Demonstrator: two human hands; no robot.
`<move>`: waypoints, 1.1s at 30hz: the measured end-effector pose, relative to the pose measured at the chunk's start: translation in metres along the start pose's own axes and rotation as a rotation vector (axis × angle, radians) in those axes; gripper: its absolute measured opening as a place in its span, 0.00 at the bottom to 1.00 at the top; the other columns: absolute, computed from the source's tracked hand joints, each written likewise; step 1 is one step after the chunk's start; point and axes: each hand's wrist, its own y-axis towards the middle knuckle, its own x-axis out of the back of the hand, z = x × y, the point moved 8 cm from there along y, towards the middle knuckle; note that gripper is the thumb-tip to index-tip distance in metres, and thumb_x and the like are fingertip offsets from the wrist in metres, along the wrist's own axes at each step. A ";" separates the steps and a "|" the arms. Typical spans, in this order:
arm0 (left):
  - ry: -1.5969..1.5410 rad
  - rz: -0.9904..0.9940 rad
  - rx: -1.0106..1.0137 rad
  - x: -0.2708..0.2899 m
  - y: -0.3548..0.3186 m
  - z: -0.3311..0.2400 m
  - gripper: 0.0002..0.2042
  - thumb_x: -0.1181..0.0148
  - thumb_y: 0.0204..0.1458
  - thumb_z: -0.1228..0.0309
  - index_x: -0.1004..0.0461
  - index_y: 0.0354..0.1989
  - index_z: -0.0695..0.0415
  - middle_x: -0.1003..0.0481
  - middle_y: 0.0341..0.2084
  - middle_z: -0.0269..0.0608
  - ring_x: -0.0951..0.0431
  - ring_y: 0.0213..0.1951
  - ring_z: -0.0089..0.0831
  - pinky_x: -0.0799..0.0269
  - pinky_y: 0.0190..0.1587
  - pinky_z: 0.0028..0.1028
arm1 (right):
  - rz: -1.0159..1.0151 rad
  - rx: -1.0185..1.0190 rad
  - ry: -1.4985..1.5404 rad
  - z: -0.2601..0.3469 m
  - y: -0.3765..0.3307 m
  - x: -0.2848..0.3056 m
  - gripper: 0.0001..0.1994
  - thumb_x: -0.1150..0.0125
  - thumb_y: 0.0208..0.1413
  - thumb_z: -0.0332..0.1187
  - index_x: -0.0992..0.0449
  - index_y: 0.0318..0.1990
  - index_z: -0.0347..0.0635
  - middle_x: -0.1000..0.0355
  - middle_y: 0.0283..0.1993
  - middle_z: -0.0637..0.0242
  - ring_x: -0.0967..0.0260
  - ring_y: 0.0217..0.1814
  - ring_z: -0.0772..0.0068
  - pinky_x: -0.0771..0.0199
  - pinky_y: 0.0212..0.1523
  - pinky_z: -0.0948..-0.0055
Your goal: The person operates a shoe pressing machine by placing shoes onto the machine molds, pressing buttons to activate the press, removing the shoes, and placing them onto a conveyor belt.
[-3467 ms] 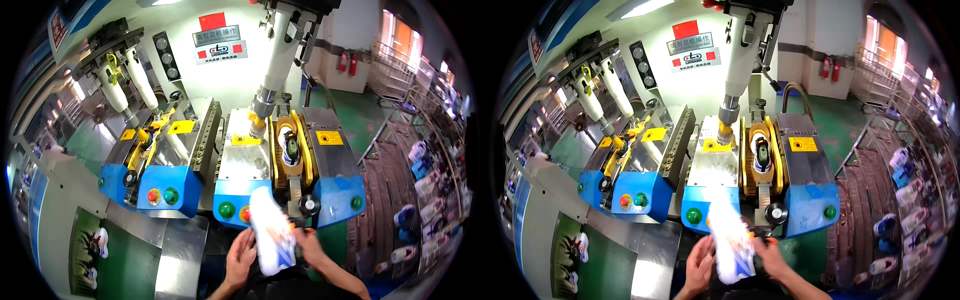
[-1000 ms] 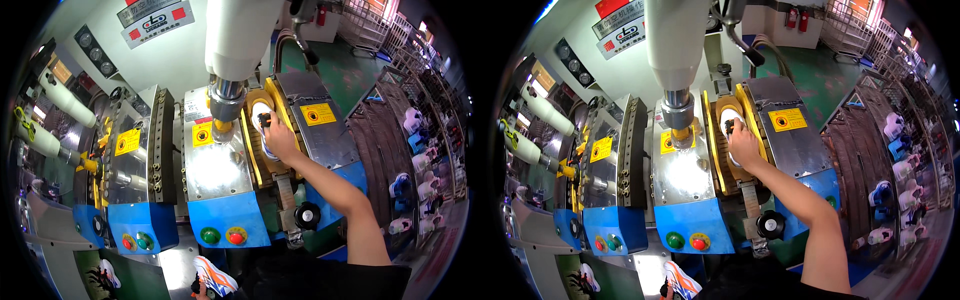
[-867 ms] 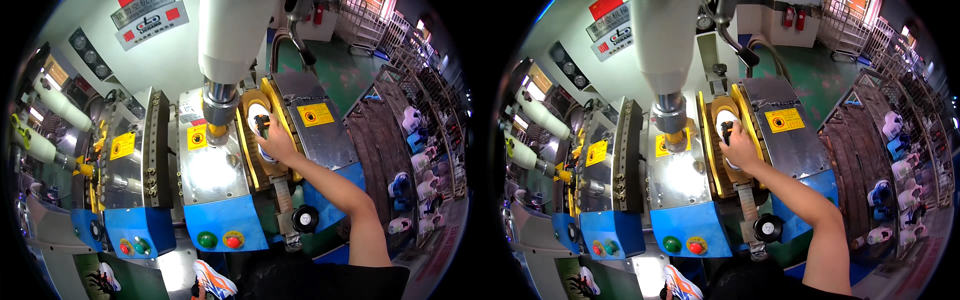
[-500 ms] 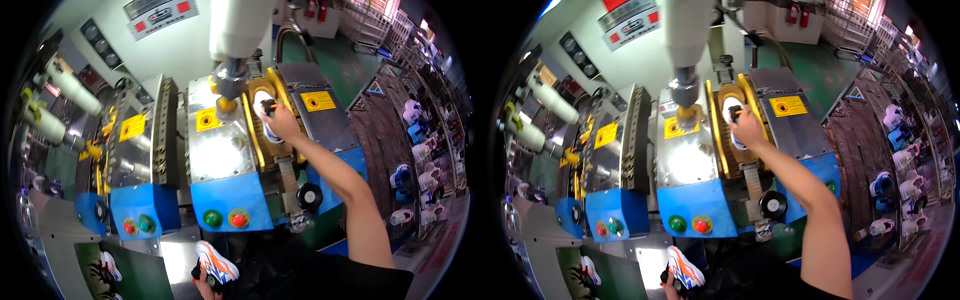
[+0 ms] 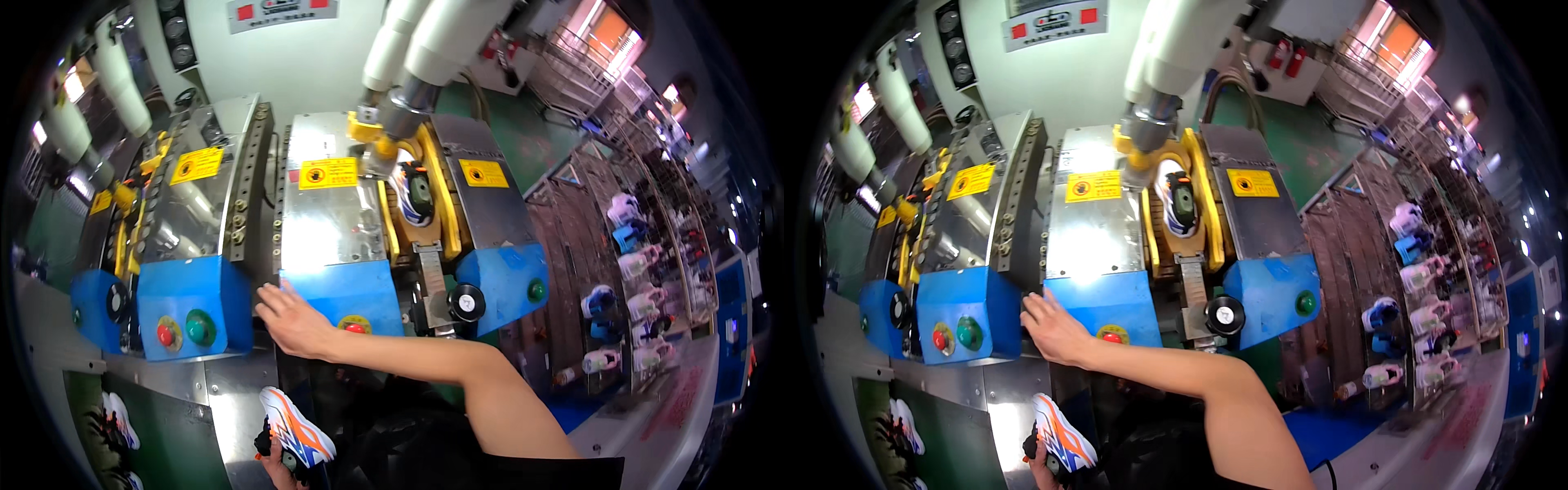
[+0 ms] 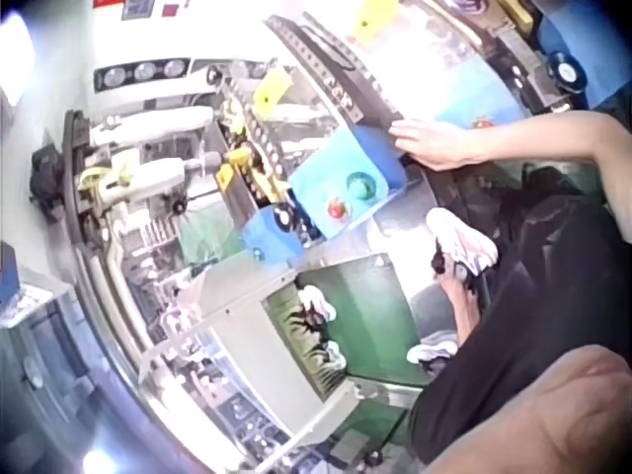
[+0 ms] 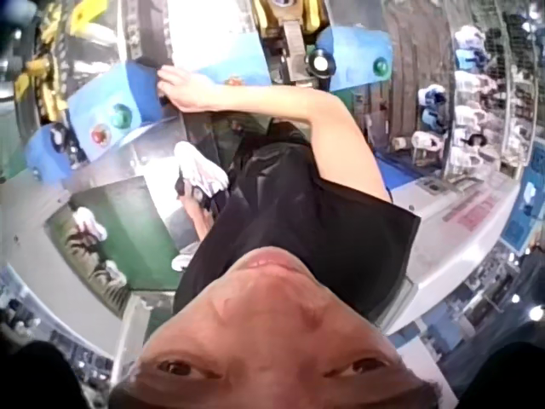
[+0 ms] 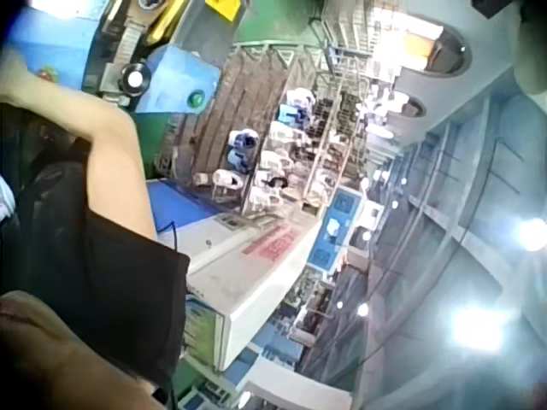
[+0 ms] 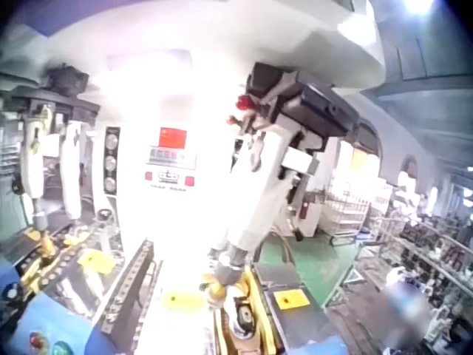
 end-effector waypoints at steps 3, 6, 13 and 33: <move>-0.109 0.002 0.022 0.010 -0.040 -0.009 0.21 0.48 0.59 0.68 0.36 0.56 0.69 0.29 0.49 0.51 0.28 0.51 0.41 0.30 0.53 0.37 | -0.270 0.108 0.326 0.061 -0.027 0.018 0.16 0.42 0.49 0.24 0.30 0.48 0.34 0.32 0.53 0.53 0.36 0.59 0.50 0.41 0.62 0.49; -0.500 -0.019 -0.131 -0.002 -0.088 -0.022 0.16 0.47 0.55 0.75 0.33 0.52 0.63 0.26 0.42 0.42 0.23 0.41 0.32 0.25 0.46 0.33 | -0.038 0.325 0.733 0.142 -0.077 -0.020 0.17 0.40 0.45 0.21 0.28 0.46 0.34 0.28 0.46 0.56 0.30 0.51 0.53 0.32 0.57 0.56; -0.080 -0.700 -0.451 0.151 -0.085 0.021 0.23 0.38 0.49 0.73 0.37 0.54 0.62 0.29 0.46 0.41 0.30 0.51 0.30 0.36 0.55 0.31 | 0.668 0.417 1.002 0.256 -0.122 -0.083 0.10 0.42 0.52 0.26 0.25 0.42 0.36 0.25 0.38 0.55 0.26 0.39 0.55 0.25 0.38 0.64; -0.177 -0.695 -0.388 0.464 -0.034 0.113 0.24 0.39 0.49 0.82 0.39 0.55 0.57 0.31 0.43 0.33 0.28 0.43 0.23 0.29 0.48 0.26 | 0.967 -0.620 0.956 0.372 -0.139 -0.357 0.33 0.34 0.41 0.30 0.38 0.57 0.33 0.30 0.44 0.58 0.32 0.46 0.66 0.34 0.51 0.69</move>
